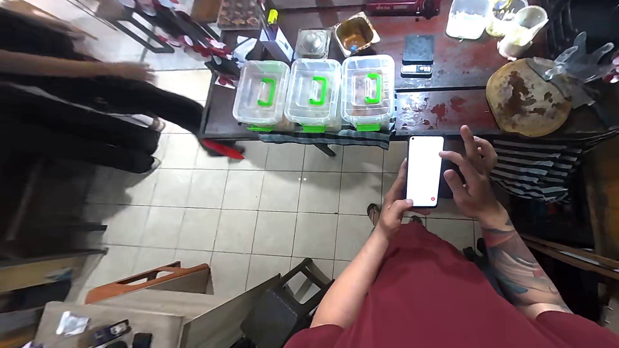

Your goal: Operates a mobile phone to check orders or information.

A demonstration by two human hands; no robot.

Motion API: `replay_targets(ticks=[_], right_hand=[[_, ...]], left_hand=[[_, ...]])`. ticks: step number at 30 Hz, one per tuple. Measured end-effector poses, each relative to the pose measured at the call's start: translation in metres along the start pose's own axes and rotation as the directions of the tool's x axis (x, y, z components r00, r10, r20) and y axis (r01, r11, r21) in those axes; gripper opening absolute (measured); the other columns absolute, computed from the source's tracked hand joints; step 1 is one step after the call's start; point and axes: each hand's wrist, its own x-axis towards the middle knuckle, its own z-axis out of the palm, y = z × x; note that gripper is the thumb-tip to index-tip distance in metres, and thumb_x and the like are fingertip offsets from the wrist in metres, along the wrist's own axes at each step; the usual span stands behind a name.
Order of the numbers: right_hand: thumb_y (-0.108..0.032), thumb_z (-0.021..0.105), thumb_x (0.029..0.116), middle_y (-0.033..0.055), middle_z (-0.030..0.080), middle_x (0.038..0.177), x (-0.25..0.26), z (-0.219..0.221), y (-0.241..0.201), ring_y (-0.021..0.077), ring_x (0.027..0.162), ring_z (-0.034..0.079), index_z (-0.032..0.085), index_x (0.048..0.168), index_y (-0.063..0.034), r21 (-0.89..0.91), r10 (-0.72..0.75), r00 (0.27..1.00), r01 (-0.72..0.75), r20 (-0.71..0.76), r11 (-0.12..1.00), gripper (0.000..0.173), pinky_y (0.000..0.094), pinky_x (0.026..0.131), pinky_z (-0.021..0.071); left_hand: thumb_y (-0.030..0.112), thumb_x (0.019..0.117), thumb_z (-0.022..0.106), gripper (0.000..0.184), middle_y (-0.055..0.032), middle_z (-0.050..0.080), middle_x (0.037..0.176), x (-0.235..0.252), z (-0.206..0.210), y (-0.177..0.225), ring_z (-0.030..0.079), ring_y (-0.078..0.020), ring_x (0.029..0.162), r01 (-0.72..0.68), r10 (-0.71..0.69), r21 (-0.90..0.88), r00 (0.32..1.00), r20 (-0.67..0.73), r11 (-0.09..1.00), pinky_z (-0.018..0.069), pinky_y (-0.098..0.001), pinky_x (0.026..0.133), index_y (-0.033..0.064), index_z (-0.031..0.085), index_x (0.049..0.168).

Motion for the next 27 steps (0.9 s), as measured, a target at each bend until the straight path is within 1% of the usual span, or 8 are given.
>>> replay_targets(ticks=[4,8,14,17,18,19,22,27], right_hand=[[-0.028,0.058,0.1026,0.0108,0.043,0.160,-0.007,0.001,0.000,0.0368,0.150,0.028,0.079,0.112,-0.0202,0.000,-0.099,0.993,0.099,-0.060,0.995,0.024,0.0590,0.121,0.0203],[-0.027,0.063,0.0988,0.0090,0.046,0.157,-0.013,0.004,0.002,0.0366,0.149,0.029,0.080,0.106,-0.0221,-0.003,-0.179,0.982,0.179,-0.063,0.984,0.018,0.0600,0.120,0.0190],[-0.030,0.063,0.0992,0.0047,0.045,0.159,-0.014,0.005,0.004,0.0370,0.151,0.027,0.080,0.107,-0.0263,-0.082,-0.148,0.988,0.145,-0.034,0.986,0.019,0.0628,0.119,0.0175],[-0.032,0.062,0.0995,0.0012,0.052,0.154,-0.020,0.009,0.004,0.0339,0.149,0.033,0.080,0.105,-0.0285,-0.075,-0.113,0.990,0.106,-0.085,0.991,0.019,0.0595,0.121,0.0226],[-0.033,0.062,0.0998,-0.0008,0.057,0.149,-0.020,0.010,0.005,0.0303,0.146,0.038,0.080,0.104,-0.0294,-0.073,-0.112,0.986,0.103,-0.128,0.992,0.018,0.0552,0.120,0.0247],[-0.034,0.062,0.1003,-0.0027,0.059,0.147,-0.018,0.009,0.005,0.0272,0.145,0.040,0.079,0.104,-0.0298,-0.068,-0.118,0.980,0.108,-0.161,0.992,0.018,0.0520,0.121,0.0254],[-0.034,0.061,0.1001,-0.0092,0.058,0.148,-0.014,0.009,0.007,0.0205,0.145,0.040,0.077,0.106,-0.0328,-0.049,-0.129,0.970,0.121,-0.206,0.991,0.017,0.0483,0.121,0.0264],[-0.037,0.059,0.1018,-0.0131,0.053,0.152,-0.015,0.010,0.015,0.0184,0.148,0.036,0.076,0.113,-0.0371,-0.038,-0.131,0.970,0.126,-0.206,0.991,0.020,0.0490,0.121,0.0253]], left_hand=[[0.024,0.0940,0.049,0.079,-0.0155,0.051,0.149,0.001,0.000,0.000,0.071,-0.0299,0.101,0.004,-0.005,-0.008,1.000,-0.010,1.000,0.0645,-0.0480,0.068,0.0254,0.015,0.166],[0.022,0.0933,0.049,0.080,-0.0154,0.051,0.149,0.004,0.000,0.000,0.071,-0.0298,0.102,0.004,-0.004,-0.008,1.000,-0.014,1.000,0.0644,-0.0484,0.068,0.0257,0.016,0.166],[0.025,0.0925,0.054,0.082,-0.0171,0.052,0.148,0.006,0.000,-0.003,0.071,-0.0312,0.102,0.006,-0.007,-0.031,1.000,-0.022,0.999,0.0643,-0.0484,0.068,0.0258,0.017,0.166],[0.035,0.0928,0.063,0.092,-0.0204,0.046,0.153,0.004,0.001,-0.006,0.066,-0.0322,0.116,-0.029,0.027,-0.033,0.999,-0.038,0.999,0.0637,-0.0491,0.078,0.0092,0.011,0.165],[0.038,0.0935,0.065,0.096,-0.0186,0.042,0.157,0.005,0.001,-0.006,0.063,-0.0297,0.123,-0.051,0.050,-0.039,0.999,-0.019,0.998,0.0621,-0.0474,0.085,0.0063,0.009,0.165],[0.040,0.0925,0.067,0.099,-0.0180,0.042,0.158,0.007,0.002,-0.007,0.063,-0.0290,0.123,-0.071,0.070,-0.054,0.997,-0.023,0.996,0.0626,-0.0463,0.084,0.0052,0.010,0.164],[0.039,0.0897,0.070,0.101,-0.0177,0.047,0.154,0.012,0.003,-0.007,0.065,-0.0329,0.120,-0.084,0.081,-0.093,0.996,-0.032,0.992,0.0642,-0.0507,0.075,0.0091,0.010,0.165],[0.036,0.0930,0.067,0.095,-0.0163,0.047,0.154,0.018,0.002,-0.008,0.063,-0.0345,0.124,-0.120,0.121,-0.114,0.993,0.004,0.986,0.0633,-0.0547,0.077,0.0161,0.009,0.166]])
